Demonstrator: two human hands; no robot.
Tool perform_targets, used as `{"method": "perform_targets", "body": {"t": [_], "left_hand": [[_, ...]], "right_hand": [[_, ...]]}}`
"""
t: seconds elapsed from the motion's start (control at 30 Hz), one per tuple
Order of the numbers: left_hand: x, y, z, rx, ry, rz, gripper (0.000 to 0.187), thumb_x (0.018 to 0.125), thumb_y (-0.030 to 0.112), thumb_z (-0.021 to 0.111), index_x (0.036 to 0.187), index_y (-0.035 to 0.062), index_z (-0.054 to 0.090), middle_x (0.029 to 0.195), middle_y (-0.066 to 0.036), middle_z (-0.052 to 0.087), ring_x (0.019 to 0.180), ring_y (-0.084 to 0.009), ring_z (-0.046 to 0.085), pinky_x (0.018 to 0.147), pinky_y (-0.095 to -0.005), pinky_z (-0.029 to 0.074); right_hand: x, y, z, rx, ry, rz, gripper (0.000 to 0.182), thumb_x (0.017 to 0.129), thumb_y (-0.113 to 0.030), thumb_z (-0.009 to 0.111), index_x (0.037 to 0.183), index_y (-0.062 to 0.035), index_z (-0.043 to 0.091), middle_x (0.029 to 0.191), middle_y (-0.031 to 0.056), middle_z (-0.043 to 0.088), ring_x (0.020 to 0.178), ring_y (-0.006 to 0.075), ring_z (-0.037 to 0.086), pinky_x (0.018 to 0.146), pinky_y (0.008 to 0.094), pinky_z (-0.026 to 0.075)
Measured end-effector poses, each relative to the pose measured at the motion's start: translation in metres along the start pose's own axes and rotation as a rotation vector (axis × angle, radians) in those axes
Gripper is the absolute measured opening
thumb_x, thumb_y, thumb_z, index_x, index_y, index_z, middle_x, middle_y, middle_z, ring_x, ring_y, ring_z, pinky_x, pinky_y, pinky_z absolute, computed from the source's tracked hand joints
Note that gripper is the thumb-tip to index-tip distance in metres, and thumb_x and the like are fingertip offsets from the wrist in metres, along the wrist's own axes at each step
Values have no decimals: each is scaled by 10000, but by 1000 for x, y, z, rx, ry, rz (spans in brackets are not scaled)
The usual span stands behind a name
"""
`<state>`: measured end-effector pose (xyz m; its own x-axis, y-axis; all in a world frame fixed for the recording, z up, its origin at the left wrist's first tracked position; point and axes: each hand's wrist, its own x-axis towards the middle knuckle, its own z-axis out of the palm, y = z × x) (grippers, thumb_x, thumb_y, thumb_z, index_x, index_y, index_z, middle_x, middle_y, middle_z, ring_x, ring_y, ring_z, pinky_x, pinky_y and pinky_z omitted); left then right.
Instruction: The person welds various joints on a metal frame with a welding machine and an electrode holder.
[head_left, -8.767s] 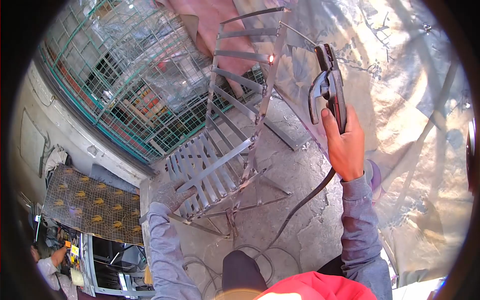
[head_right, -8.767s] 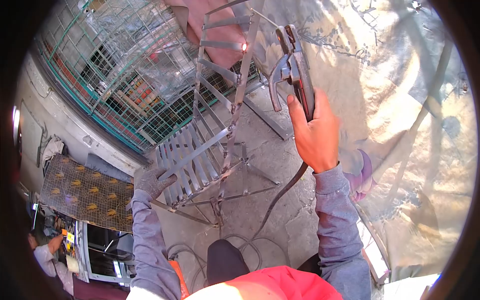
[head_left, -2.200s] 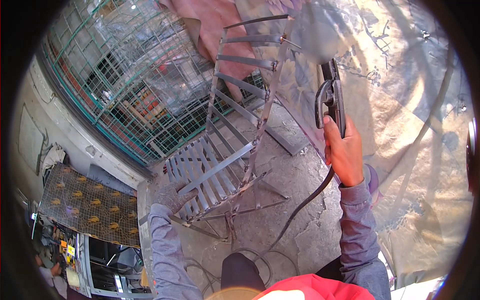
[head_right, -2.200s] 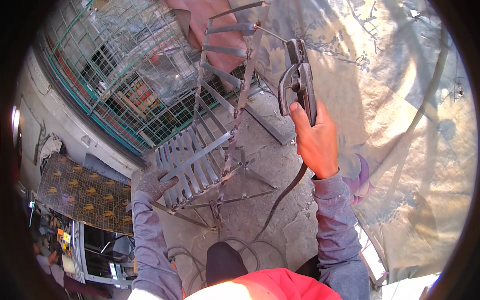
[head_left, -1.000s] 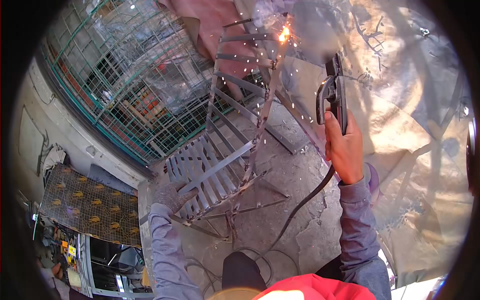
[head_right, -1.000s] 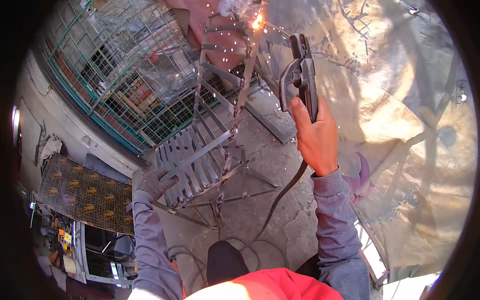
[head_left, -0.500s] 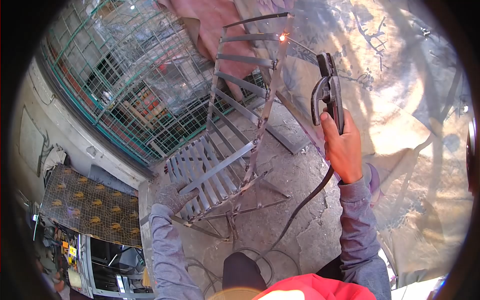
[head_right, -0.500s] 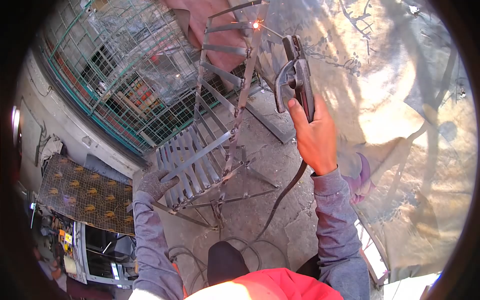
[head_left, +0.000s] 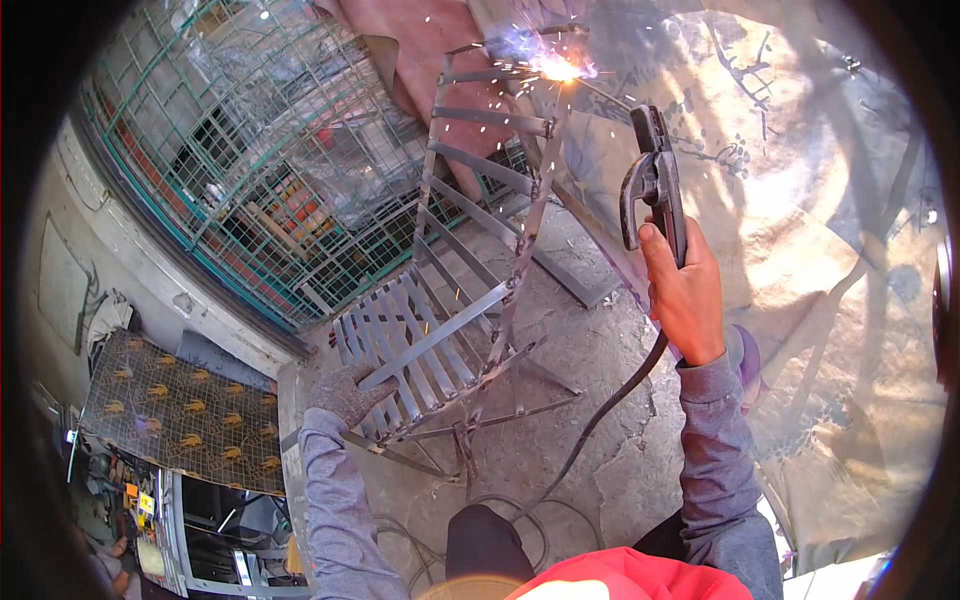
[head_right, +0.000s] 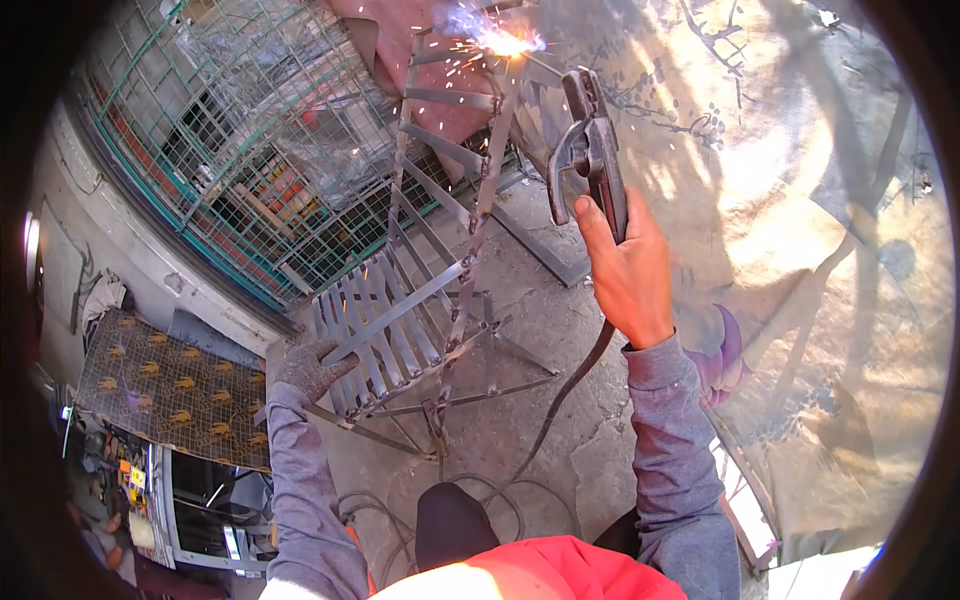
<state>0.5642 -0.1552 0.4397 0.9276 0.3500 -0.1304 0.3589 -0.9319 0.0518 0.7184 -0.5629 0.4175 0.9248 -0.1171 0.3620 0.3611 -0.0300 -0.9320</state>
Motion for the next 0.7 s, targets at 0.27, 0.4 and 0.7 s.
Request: {"method": "perform_targets", "body": {"t": [0.27,0.4,0.7], "left_hand": [[5,-14,11,-41,77,73,549,855,614,693,1171,167,739,1058,-150,745,993,-370,702,888,-467,530],[1,-6,3,-62,-14,16,580,852,643,673,1187,174,741,1068,-161,743,999,-375,697,895,-467,524],[1,-3,2,-39,-14,-19,607,850,666,657,1194,172,739,1094,-161,742,1038,-373,690,914,-466,516]], "right_hand": [[-3,-11,0,-40,35,69,392,993,-365,663,1139,-1,640,844,18,587,774,124,519,723,293,454],[0,-8,1,44,80,-77,360,1001,-350,657,1101,-5,636,843,11,583,768,110,505,708,284,442],[2,-1,2,-39,52,-76,347,991,-357,664,1043,-16,625,777,24,548,732,128,489,668,312,434]]}}
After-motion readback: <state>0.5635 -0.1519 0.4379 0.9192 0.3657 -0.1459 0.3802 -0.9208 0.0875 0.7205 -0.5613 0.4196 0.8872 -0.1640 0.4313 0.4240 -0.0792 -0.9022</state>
